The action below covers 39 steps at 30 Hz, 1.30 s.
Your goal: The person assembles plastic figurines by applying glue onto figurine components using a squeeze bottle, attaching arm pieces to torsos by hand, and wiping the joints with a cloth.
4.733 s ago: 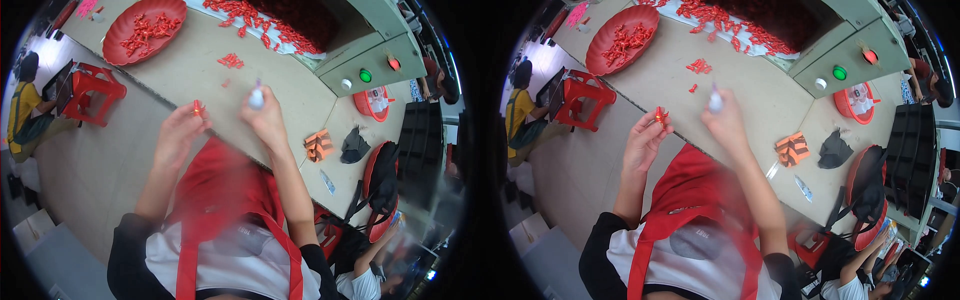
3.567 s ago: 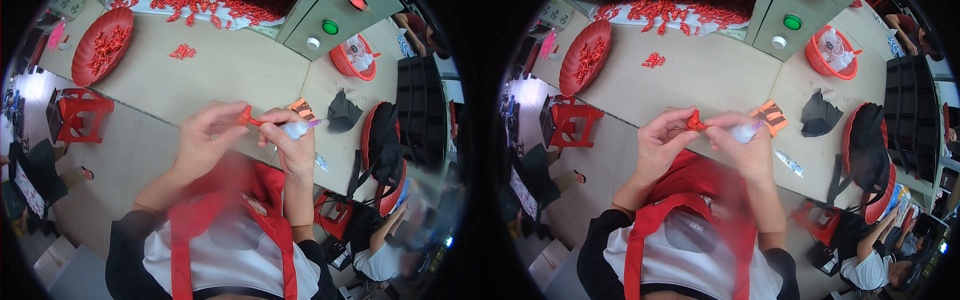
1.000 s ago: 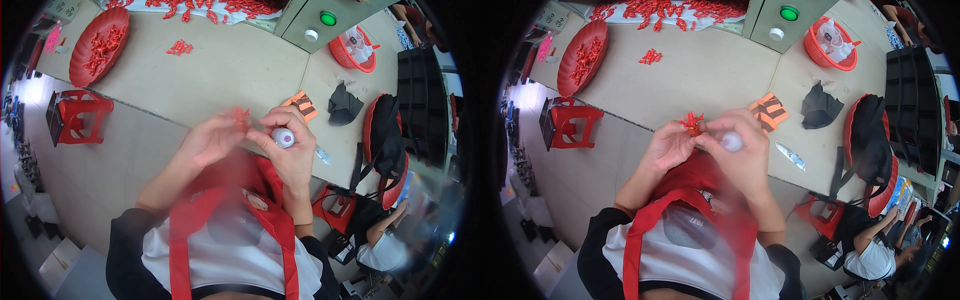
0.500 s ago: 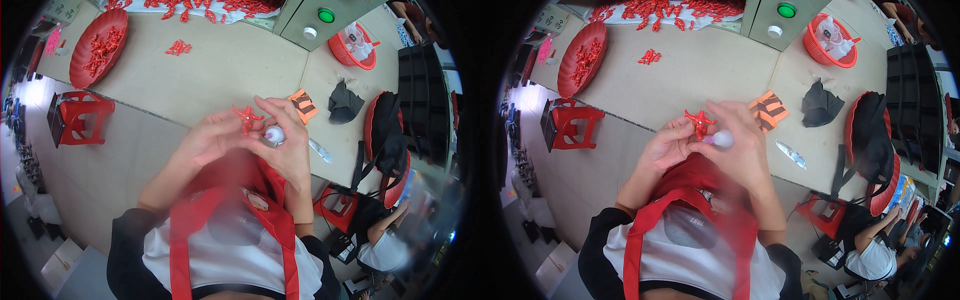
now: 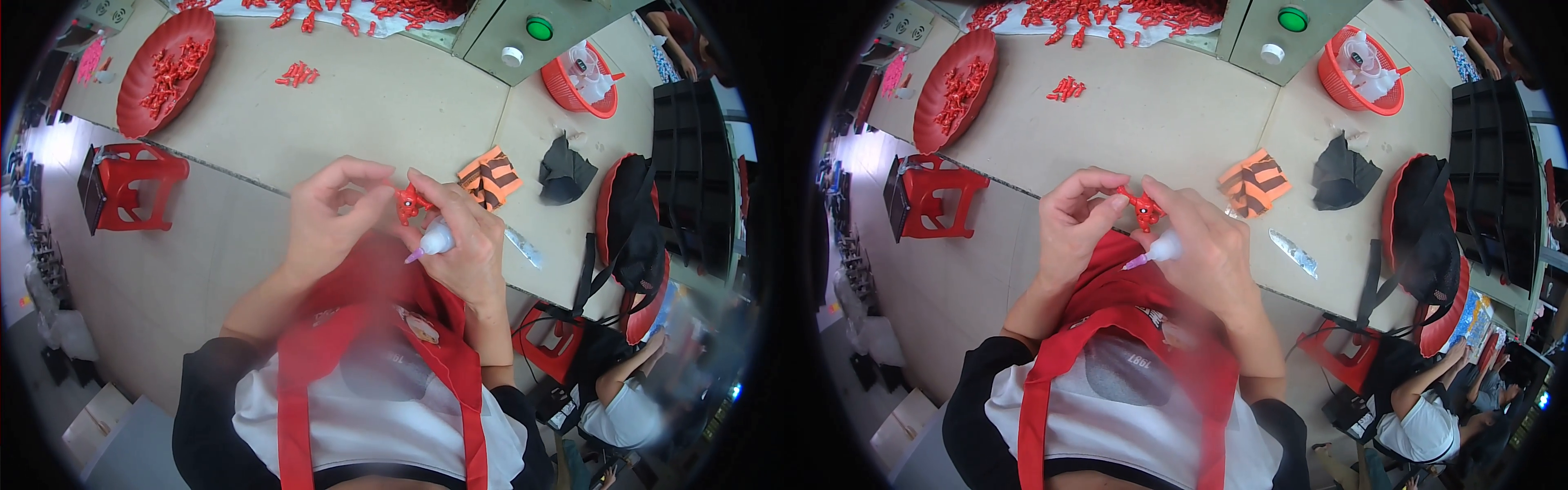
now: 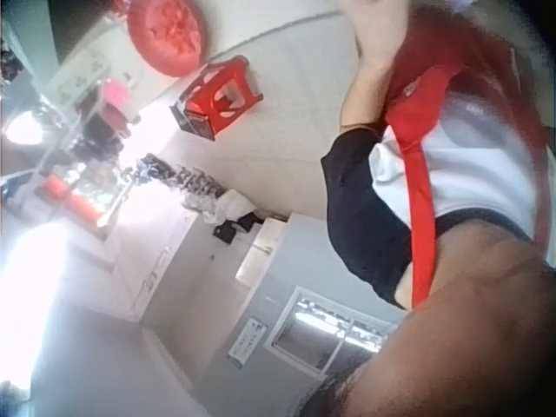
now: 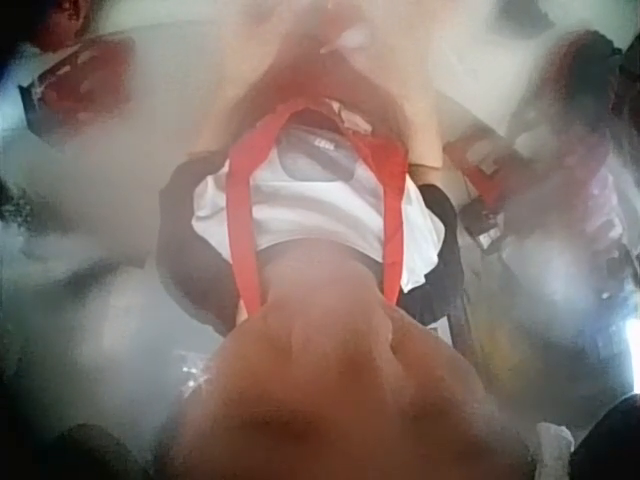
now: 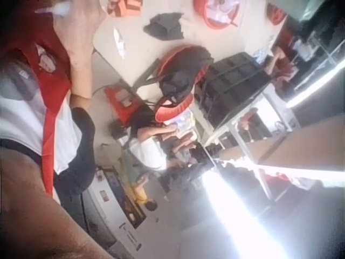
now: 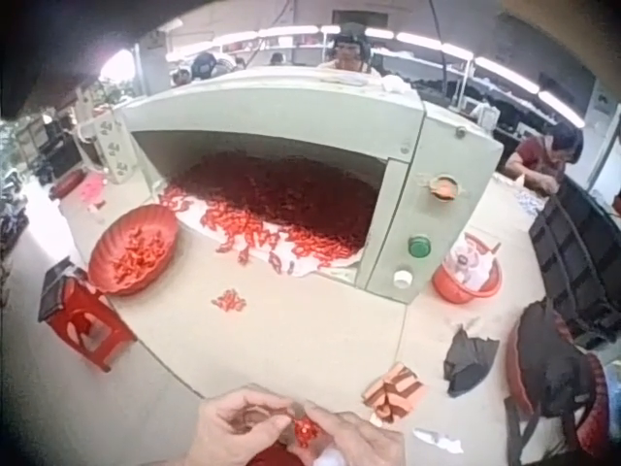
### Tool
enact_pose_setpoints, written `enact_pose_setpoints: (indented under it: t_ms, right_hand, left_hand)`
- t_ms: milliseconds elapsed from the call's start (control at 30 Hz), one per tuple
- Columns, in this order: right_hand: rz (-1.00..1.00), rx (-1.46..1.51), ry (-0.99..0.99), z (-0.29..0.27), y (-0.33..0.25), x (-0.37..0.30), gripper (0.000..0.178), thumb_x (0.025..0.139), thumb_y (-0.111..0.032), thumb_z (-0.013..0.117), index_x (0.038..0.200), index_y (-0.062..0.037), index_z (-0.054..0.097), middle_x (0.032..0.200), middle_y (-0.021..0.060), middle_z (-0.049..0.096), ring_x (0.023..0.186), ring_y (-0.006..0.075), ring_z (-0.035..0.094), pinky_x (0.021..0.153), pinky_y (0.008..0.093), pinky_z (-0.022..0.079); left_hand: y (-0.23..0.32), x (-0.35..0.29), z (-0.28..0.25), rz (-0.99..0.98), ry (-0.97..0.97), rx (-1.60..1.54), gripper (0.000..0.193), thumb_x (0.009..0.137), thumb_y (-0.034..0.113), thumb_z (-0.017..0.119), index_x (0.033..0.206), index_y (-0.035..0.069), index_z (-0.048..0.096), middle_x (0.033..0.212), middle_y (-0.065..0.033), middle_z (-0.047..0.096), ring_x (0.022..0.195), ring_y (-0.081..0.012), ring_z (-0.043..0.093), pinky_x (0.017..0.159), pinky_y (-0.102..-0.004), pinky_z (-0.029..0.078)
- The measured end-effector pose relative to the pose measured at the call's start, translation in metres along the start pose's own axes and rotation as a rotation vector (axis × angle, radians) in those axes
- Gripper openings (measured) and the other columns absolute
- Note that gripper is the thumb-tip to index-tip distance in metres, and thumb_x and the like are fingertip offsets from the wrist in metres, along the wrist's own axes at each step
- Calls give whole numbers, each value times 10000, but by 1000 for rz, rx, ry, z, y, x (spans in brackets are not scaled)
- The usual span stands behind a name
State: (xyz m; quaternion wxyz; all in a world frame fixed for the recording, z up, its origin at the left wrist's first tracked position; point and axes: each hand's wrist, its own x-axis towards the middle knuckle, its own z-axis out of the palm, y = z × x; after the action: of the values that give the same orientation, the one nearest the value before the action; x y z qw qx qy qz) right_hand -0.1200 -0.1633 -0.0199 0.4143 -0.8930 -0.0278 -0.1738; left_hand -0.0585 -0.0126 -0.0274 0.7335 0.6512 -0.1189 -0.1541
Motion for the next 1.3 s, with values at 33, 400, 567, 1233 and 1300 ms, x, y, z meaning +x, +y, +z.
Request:
enact_pose_setpoints:
  t_ms: [33,400,567,1233,1300]
  right_hand:
    - [-15,7,5,1,1,0,516,578,-77,760,1062,-71,578,762,62,601,618,193,597,517,288,473]
    - [-34,49,6,3,5,-1,503,574,-102,762,1043,-52,588,745,65,595,603,176,596,512,284,468]
    - [-51,66,10,3,7,1,540,547,-85,792,1052,-31,606,749,83,616,544,134,561,498,250,454]
    - [-156,-9,206,13,19,-2,479,533,-84,755,985,-36,603,695,60,581,584,174,579,487,274,456]
    - [-181,-48,215,14,20,-3,477,523,-88,749,975,-33,609,688,54,572,572,170,570,479,273,451]
  left_hand:
    - [-1,0,0,-20,5,-9,189,789,-2,585,976,-27,585,881,-65,607,779,-95,585,677,-218,482]
    - [-2,-4,2,-71,13,-23,158,792,15,592,946,-16,596,857,-51,613,764,-82,584,665,-216,486]
    - [-6,-4,4,-43,22,-34,150,796,18,596,941,-18,604,853,-48,616,768,-84,587,670,-219,486]
    - [-9,-14,13,155,-40,196,436,749,9,650,1168,27,533,968,-101,605,837,-137,608,745,-243,473]
    - [-7,-15,13,52,-55,127,457,749,6,648,1187,28,517,956,-99,610,846,-137,611,752,-245,473]
